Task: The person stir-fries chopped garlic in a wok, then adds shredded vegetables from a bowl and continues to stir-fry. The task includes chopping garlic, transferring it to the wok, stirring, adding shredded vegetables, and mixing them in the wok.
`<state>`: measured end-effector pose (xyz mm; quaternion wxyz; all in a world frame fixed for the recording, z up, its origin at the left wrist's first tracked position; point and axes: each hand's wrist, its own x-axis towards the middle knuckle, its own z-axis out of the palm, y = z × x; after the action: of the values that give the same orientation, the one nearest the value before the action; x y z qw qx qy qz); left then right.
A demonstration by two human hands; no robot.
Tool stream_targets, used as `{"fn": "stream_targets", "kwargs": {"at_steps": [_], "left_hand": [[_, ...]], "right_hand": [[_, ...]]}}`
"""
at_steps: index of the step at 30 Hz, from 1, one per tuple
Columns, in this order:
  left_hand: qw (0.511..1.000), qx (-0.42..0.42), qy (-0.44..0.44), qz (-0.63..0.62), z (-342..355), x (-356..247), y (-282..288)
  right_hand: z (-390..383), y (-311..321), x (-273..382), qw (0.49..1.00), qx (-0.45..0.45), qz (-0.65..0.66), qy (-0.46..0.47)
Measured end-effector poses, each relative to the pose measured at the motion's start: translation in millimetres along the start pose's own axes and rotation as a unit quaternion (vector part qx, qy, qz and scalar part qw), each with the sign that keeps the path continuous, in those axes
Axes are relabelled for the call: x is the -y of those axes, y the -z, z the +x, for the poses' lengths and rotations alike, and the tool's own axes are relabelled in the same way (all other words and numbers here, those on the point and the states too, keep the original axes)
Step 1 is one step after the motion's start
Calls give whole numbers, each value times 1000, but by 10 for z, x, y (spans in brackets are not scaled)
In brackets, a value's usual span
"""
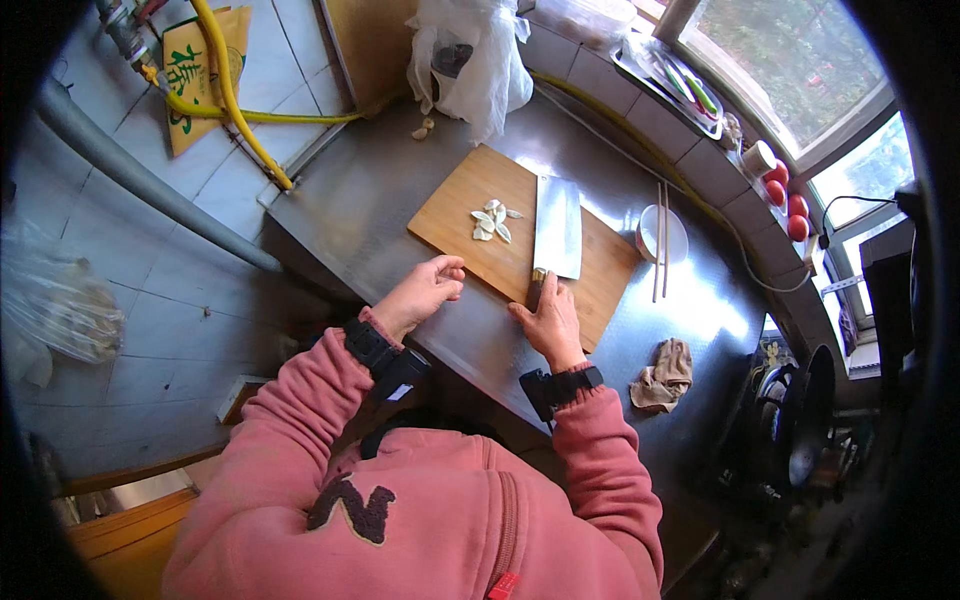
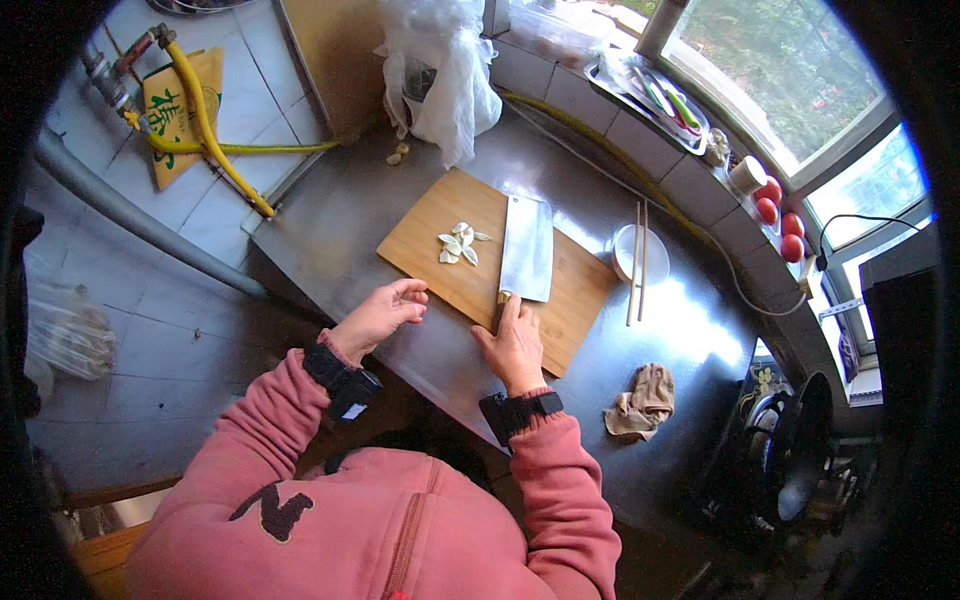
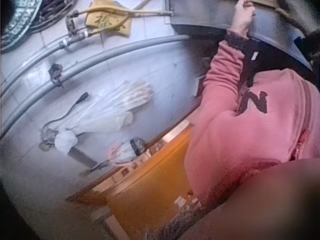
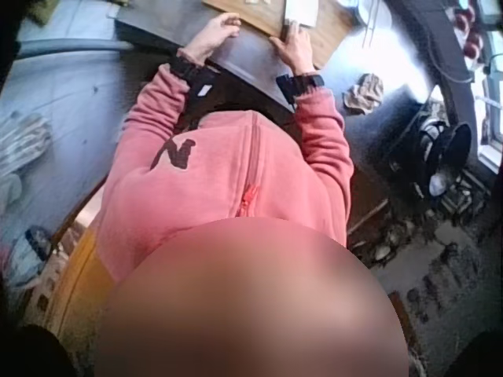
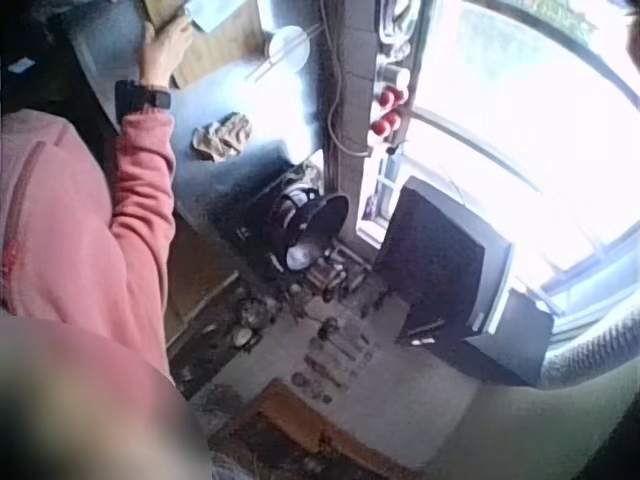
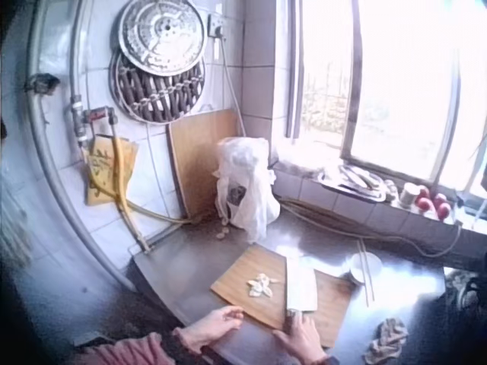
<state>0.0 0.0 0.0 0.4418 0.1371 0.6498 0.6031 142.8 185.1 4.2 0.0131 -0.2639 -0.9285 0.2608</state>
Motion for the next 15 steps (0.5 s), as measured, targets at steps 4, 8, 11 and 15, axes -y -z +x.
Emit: {"fn": "stream_targets", "kwargs": {"at_steps": [4, 8, 11, 15], "left_hand": [[997, -37, -52, 51, 123, -57, 63], [985, -58, -112, 118, 310, -82, 112], [930, -52, -200, 303, 481, -88, 172], [910, -58, -231, 339, 794, -55, 177]], "right_hand": [[145, -37, 3, 999, -21, -14, -21], [77, 74, -97, 992, -104, 65, -42], [-176, 171, -117, 923, -88, 346, -144], [-558, 227, -102, 772, -59, 613, -156]]}}
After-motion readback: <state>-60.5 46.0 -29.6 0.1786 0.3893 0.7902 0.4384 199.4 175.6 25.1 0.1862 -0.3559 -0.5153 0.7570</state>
